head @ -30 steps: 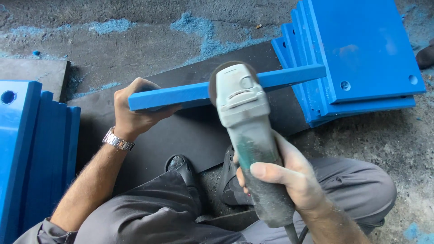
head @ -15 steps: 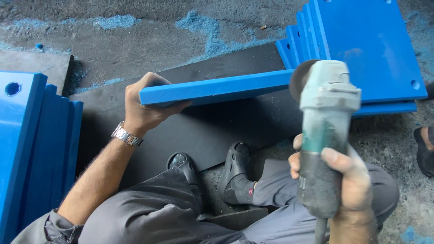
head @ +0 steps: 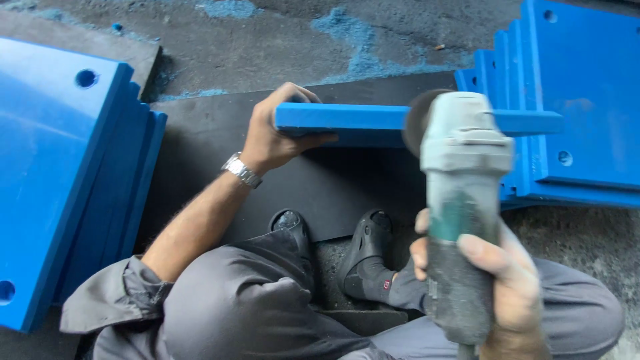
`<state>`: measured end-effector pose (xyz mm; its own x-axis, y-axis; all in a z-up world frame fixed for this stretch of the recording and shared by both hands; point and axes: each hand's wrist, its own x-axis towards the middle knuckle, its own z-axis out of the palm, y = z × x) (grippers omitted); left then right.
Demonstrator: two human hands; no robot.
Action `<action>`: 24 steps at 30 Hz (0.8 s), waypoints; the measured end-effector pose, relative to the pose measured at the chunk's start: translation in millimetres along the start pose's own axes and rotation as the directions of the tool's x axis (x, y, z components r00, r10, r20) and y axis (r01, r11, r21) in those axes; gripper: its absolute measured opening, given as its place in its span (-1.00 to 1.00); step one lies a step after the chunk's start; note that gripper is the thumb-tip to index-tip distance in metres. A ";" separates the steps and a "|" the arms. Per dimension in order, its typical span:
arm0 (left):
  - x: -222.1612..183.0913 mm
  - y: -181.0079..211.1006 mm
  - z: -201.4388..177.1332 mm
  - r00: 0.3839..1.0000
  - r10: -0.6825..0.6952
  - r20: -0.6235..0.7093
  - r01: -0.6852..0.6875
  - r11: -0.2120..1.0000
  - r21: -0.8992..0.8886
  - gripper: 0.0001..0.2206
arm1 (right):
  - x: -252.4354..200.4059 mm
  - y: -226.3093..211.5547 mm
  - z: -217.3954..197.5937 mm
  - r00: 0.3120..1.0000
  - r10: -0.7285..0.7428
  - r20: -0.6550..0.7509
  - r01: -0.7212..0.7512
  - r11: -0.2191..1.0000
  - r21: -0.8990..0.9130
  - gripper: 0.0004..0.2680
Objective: Grinding the edges of blue plastic blocks using a hand-held angle grinder.
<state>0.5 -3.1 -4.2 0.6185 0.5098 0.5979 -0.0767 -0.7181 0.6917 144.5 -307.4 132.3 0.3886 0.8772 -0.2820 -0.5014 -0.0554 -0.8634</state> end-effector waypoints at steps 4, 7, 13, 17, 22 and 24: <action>-9.1 -3.3 5.5 0.996 -0.073 0.049 0.077 0.992 -0.095 -0.56 | -0.5 0.4 3.8 0.995 -0.052 -0.081 0.049 0.998 -0.037 -0.54; -11.4 -1.5 5.9 0.996 -0.080 0.045 0.084 0.993 -0.079 -0.57 | 3.8 9.7 18.9 1.000 -0.006 -0.005 0.006 0.998 -0.058 -0.54; -18.7 -17.4 11.9 0.990 -0.132 0.051 0.135 0.989 -0.055 -0.56 | 20.1 26.2 53.8 0.973 0.145 0.179 -0.119 0.982 -0.147 -0.53; -18.3 -16.1 12.2 0.993 -0.107 0.045 0.110 0.992 -0.057 -0.55 | 4.2 25.9 40.1 0.983 0.146 0.108 -0.134 0.985 -0.109 -0.52; -16.3 -10.3 12.4 0.998 -0.057 0.037 0.059 0.996 -0.067 -0.53 | -5.2 16.7 22.2 1.000 0.020 -0.010 -0.021 0.988 -0.155 -0.55; -14.7 -7.9 10.4 0.998 -0.055 0.037 0.057 0.997 -0.060 -0.53 | -3.2 17.3 21.3 1.000 -0.009 -0.024 0.004 0.982 -0.190 -0.56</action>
<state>0.2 -9.8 -22.7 0.6504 0.5306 0.5436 -0.0882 -0.6580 0.7478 118.1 -301.0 127.1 0.4117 0.8658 -0.2843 -0.3440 -0.1413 -0.9283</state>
